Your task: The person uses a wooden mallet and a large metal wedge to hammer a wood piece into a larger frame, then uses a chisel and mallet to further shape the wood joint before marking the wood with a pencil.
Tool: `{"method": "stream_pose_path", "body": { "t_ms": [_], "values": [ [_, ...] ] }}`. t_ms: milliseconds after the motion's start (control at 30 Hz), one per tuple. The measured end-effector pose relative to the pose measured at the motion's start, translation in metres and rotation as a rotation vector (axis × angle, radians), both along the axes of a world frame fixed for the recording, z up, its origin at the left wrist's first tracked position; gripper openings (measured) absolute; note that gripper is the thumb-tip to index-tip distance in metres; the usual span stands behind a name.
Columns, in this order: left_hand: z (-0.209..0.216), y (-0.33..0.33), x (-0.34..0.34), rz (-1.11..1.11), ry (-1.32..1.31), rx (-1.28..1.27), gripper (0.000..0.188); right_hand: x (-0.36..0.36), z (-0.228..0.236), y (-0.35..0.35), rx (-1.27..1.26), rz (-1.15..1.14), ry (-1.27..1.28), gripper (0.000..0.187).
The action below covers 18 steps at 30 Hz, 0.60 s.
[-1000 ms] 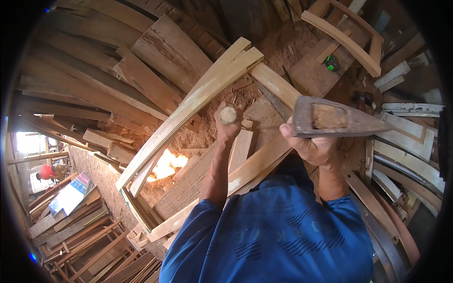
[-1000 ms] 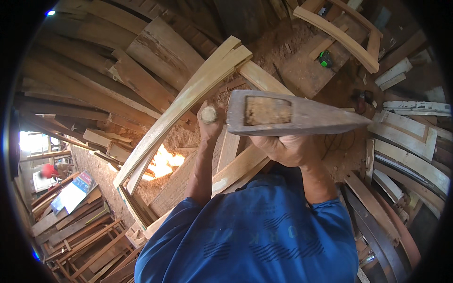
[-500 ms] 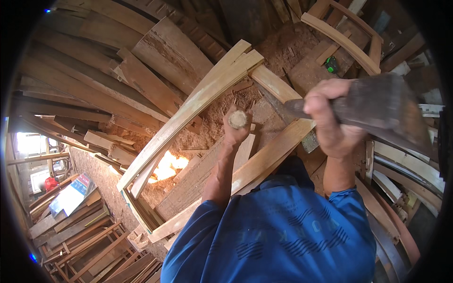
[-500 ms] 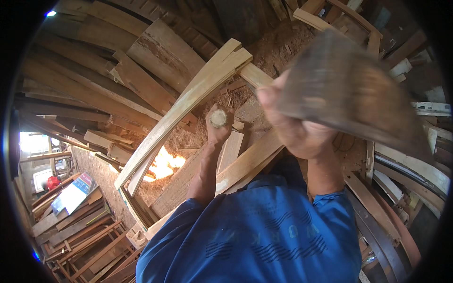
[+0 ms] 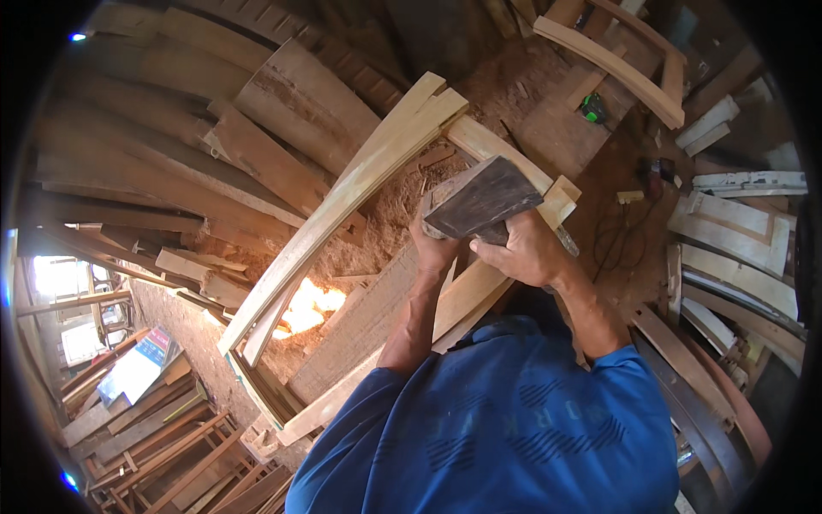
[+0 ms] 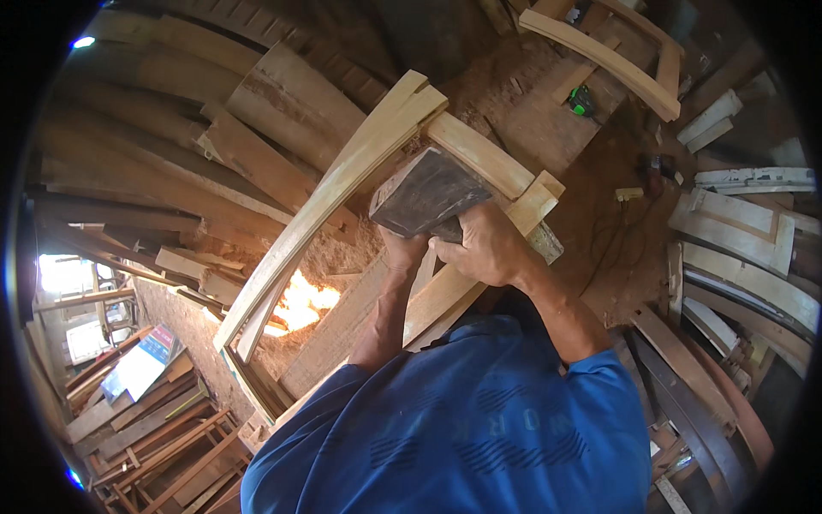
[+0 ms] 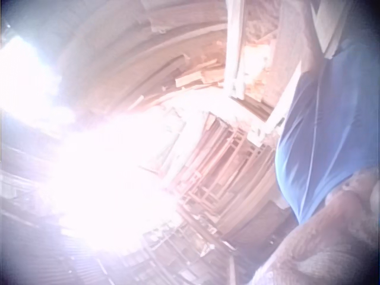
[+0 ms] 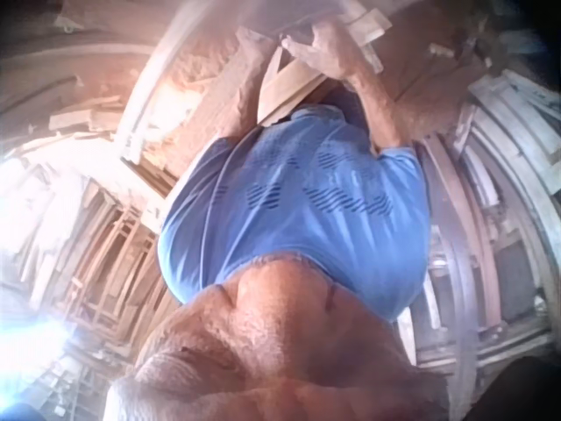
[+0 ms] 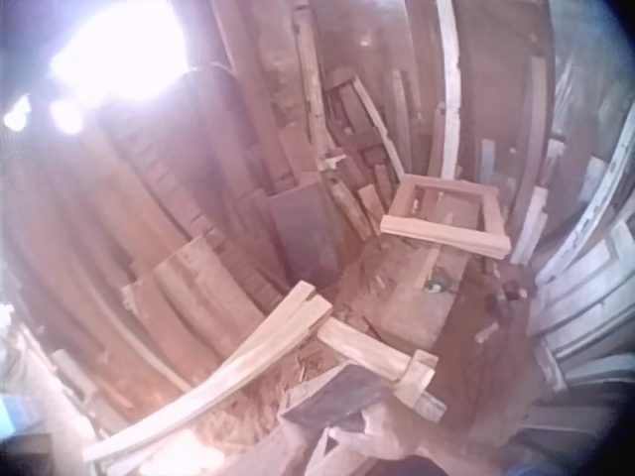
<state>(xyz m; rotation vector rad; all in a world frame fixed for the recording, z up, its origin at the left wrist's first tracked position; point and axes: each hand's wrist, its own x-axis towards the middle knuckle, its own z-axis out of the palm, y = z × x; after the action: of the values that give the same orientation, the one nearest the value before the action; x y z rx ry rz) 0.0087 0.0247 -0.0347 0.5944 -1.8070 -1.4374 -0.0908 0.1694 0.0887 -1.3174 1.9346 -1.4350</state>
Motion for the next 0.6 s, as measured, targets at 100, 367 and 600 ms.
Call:
{"method": "stream_pose_path", "body": {
  "t_ms": [100, 367, 600],
  "values": [
    [-0.005, -0.012, -0.006, -0.001, -0.097, -0.109, 0.027, 0.0, 0.013, 0.006, -0.106, -0.032, -0.081, 0.033],
    [-0.016, -0.046, -0.016, 0.062, -0.084, 0.032, 0.024, -0.007, 0.025, 0.026, -0.182, -0.084, -0.131, 0.029],
    [-0.002, -0.036, 0.006, -0.19, -0.169, -0.051, 0.022, -0.01, 0.039, 0.029, -0.314, -0.166, 0.063, 0.015]
  ]
}}
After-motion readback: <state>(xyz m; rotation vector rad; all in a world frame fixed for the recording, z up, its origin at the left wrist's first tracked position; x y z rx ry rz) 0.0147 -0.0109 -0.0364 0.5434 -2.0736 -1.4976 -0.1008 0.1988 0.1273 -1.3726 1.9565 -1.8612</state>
